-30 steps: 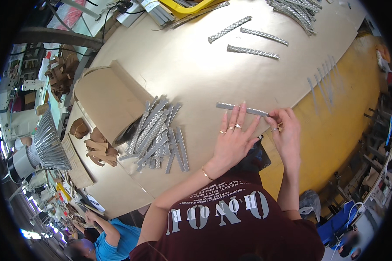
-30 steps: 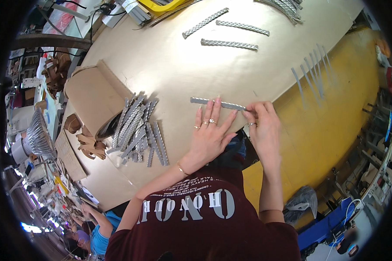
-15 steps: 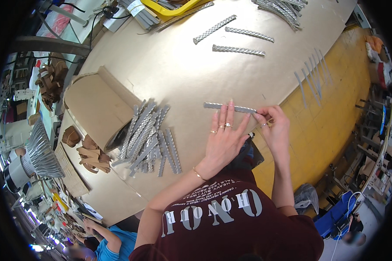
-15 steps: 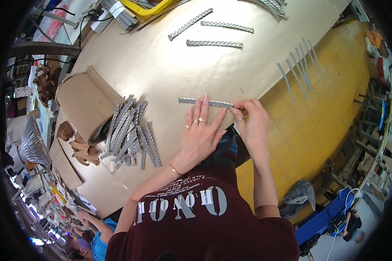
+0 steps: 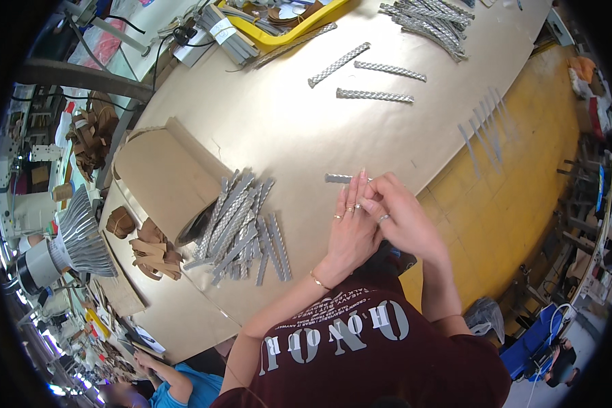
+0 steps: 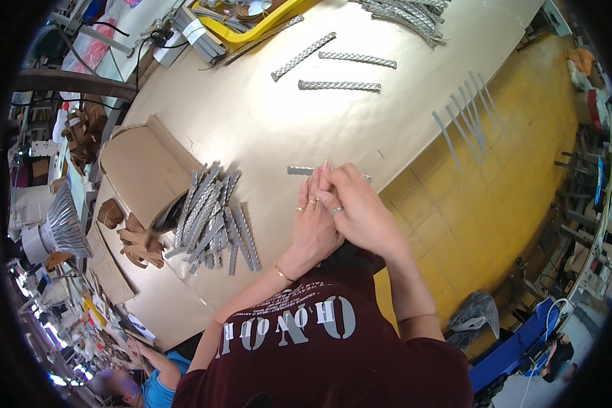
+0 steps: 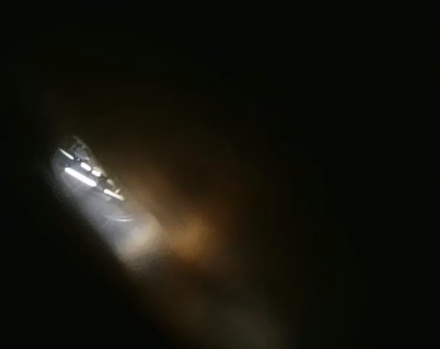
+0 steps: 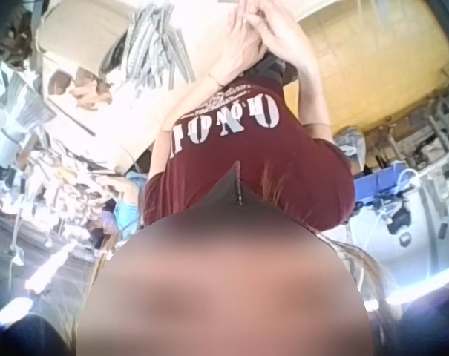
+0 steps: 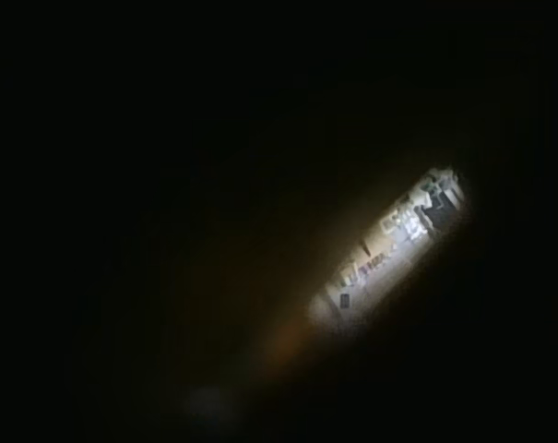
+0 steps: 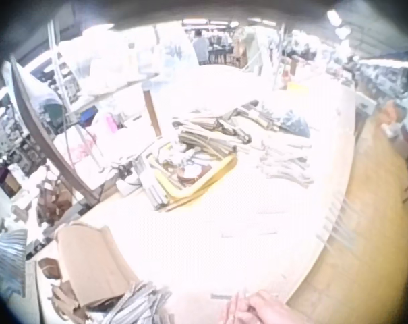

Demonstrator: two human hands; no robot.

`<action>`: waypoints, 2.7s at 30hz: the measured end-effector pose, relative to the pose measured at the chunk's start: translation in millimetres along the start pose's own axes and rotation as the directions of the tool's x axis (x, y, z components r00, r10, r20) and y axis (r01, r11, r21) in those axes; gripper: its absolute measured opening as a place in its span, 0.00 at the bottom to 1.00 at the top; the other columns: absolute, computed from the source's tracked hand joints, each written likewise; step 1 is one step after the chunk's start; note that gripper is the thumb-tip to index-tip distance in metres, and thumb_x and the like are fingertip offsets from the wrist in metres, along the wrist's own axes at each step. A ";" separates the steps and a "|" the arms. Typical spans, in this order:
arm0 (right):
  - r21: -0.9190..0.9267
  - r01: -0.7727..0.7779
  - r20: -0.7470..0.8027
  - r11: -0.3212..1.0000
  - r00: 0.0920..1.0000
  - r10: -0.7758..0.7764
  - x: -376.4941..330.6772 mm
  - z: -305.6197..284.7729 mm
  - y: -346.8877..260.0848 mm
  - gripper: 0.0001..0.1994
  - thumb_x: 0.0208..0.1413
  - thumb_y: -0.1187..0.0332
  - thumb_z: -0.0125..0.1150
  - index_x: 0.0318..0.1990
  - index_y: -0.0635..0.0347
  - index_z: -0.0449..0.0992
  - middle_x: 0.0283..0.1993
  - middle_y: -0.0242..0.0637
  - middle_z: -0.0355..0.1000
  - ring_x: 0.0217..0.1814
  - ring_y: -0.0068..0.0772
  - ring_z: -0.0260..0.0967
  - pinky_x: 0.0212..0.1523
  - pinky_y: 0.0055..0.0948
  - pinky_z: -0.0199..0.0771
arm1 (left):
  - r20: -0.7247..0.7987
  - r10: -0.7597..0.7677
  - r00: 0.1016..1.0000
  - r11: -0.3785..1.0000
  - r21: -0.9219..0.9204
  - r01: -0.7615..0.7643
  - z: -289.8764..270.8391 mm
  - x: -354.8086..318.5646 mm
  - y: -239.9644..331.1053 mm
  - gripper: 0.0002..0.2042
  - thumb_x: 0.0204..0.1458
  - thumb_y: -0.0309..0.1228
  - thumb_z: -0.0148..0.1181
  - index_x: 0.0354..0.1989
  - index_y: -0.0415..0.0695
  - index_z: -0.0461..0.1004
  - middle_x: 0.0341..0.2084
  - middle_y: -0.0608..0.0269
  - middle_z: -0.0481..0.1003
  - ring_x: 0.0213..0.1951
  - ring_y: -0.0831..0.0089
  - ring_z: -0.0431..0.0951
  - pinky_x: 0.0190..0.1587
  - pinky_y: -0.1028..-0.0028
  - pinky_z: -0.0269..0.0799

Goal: The person repeatedly picks up short braided cords from a pile on a workbench, briefly inspects each one, and places them into a separate pile. The person also handles a cardboard box and other items on the table.

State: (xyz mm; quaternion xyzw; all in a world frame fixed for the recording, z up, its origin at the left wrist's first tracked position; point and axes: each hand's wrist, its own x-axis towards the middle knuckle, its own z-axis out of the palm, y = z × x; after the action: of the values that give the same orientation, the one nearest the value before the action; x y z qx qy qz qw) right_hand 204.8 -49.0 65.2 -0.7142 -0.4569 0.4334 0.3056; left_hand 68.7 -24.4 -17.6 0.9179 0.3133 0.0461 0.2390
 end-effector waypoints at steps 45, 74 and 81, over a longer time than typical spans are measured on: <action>0.193 -0.030 -0.503 0.981 0.855 0.126 -3.4 13.8 47.3 0.12 0.56 0.80 0.60 0.43 0.63 0.63 0.30 0.37 0.70 0.29 0.25 0.69 0.31 0.25 0.71 | -0.030 0.034 0.999 0.998 0.053 -0.032 -11.6 5.1 3.0 0.46 0.45 0.58 0.63 0.66 0.37 0.60 0.70 0.43 0.53 0.71 0.55 0.54 0.71 0.60 0.48; 0.395 -0.038 -0.498 0.918 0.831 0.249 -10.1 6.4 61.0 0.21 0.53 0.81 0.62 0.52 0.64 0.60 0.32 0.36 0.72 0.31 0.21 0.69 0.32 0.20 0.70 | -0.003 0.057 0.998 0.994 0.092 -0.056 -11.3 8.7 9.0 0.45 0.44 0.59 0.64 0.68 0.45 0.60 0.69 0.33 0.51 0.70 0.43 0.53 0.71 0.55 0.44; 0.371 -0.015 -0.518 0.929 0.826 0.220 -8.3 11.0 63.4 0.19 0.53 0.82 0.60 0.47 0.62 0.57 0.31 0.35 0.71 0.31 0.20 0.68 0.32 0.20 0.69 | 0.011 0.054 0.998 0.993 0.106 -0.055 -12.6 9.7 10.9 0.44 0.45 0.59 0.64 0.68 0.48 0.61 0.68 0.31 0.50 0.70 0.41 0.53 0.71 0.55 0.45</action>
State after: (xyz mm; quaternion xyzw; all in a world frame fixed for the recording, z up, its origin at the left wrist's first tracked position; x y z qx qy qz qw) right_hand 217.9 -81.3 10.4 -0.7694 -0.2190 0.3019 0.5186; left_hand 79.5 -20.9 -2.1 0.9377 0.2892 0.0319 0.1897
